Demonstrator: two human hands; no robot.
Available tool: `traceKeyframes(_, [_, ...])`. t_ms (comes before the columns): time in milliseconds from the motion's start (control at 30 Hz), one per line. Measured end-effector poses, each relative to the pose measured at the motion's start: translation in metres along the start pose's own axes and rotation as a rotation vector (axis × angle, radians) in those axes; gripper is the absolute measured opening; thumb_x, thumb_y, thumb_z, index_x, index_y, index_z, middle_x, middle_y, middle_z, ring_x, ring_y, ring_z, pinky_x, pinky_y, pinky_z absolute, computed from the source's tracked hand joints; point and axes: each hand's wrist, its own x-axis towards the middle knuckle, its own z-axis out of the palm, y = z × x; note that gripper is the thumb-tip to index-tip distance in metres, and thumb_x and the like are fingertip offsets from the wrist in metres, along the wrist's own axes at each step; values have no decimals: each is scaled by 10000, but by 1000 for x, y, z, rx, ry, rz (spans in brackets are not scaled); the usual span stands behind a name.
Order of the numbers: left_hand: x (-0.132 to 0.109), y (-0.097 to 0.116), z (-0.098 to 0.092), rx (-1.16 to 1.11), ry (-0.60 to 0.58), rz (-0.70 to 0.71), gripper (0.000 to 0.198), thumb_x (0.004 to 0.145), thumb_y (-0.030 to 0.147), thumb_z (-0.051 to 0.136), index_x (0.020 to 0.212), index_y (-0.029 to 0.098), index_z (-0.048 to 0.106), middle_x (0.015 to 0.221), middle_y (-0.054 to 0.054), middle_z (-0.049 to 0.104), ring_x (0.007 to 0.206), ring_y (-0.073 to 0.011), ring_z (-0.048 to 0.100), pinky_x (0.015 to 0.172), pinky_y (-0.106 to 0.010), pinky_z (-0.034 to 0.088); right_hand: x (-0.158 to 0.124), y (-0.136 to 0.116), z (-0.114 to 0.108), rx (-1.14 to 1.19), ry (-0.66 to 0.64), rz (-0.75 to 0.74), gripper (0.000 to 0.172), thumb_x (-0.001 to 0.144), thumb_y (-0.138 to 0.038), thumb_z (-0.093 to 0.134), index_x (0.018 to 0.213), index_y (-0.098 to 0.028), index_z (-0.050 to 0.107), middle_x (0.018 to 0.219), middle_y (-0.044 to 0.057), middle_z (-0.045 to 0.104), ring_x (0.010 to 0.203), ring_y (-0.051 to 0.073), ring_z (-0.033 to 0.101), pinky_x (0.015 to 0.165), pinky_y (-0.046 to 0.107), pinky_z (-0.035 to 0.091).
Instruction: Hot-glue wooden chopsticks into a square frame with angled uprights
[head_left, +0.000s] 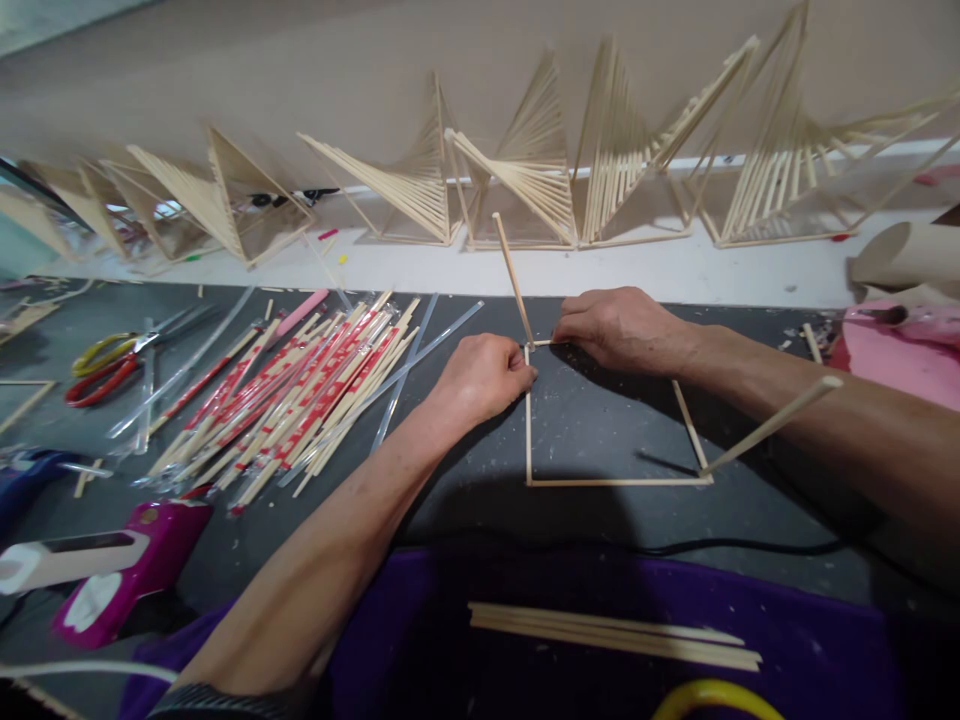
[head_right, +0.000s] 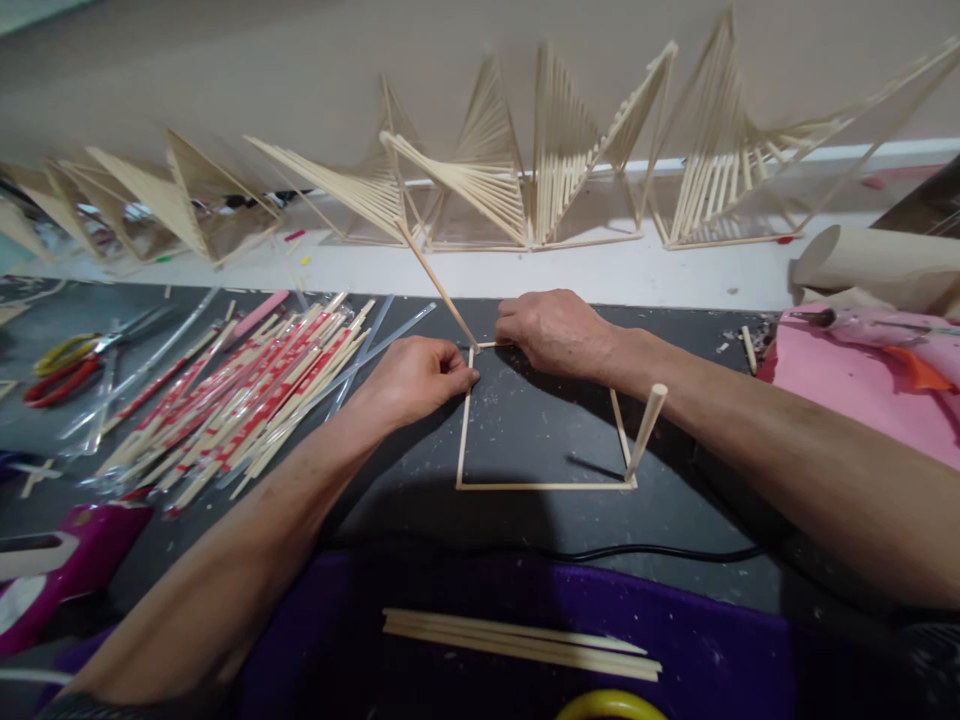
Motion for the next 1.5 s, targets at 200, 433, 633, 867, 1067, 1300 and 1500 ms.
traceKeyframes(200, [0, 1, -2, -5, -7, -2, 241, 722, 267, 608, 506, 194, 529, 484, 0, 494, 493, -126, 411, 553, -300, 276, -1, 0, 1, 4, 2, -1, 258, 883, -177, 436, 943, -219, 683, 947, 42, 663, 863, 162, 578, 654, 264, 369])
traceKeyframes(433, [-1, 2, -4, 21, -60, -28, 209, 742, 312, 582, 579, 180, 587, 541, -6, 543, 545, -133, 460, 579, -288, 290, -1, 0, 1, 2, 11, 12, 254, 863, -155, 450, 930, -213, 688, 953, 41, 668, 864, 165, 586, 642, 251, 373])
traceKeyframes(633, [1, -5, -10, -42, -90, -26, 289, 758, 413, 578, 583, 185, 617, 557, 0, 578, 565, -128, 490, 577, -273, 311, -7, 5, 4, 56, 100, 32, 265, 895, -220, 457, 1025, -240, 686, 978, 40, 672, 890, 166, 599, 665, 250, 399])
traceKeyframes(867, [8, -13, -15, -49, 7, -35, 218, 761, 377, 595, 806, 202, 717, 717, -24, 678, 654, -163, 578, 637, -294, 395, -35, 31, -10, 42, 240, 211, 260, 866, -225, 492, 1008, -215, 709, 952, 42, 683, 855, 174, 622, 656, 264, 419])
traceKeyframes(1067, [14, -17, -5, -59, 89, -4, 280, 784, 278, 551, 1004, 210, 711, 868, -37, 706, 794, -193, 628, 776, -320, 463, -61, 41, -15, 1, 224, 327, 257, 870, -237, 482, 962, -233, 722, 932, 33, 692, 821, 173, 626, 647, 282, 420])
traceKeyframes(1300, [16, -22, -2, -107, 70, 56, 275, 756, 207, 536, 952, 222, 729, 955, -21, 702, 809, -170, 631, 777, -306, 472, -70, 34, -10, -30, 137, 339, 264, 893, -281, 463, 976, -239, 710, 959, 23, 689, 860, 177, 631, 653, 275, 424])
traceKeyframes(1500, [17, -23, -2, -117, 79, 81, 243, 748, 212, 538, 887, 227, 737, 918, -20, 701, 780, -168, 623, 752, -309, 461, -78, 42, -6, -23, 112, 403, 275, 891, -269, 455, 977, -247, 715, 969, 16, 691, 854, 183, 634, 662, 280, 429])
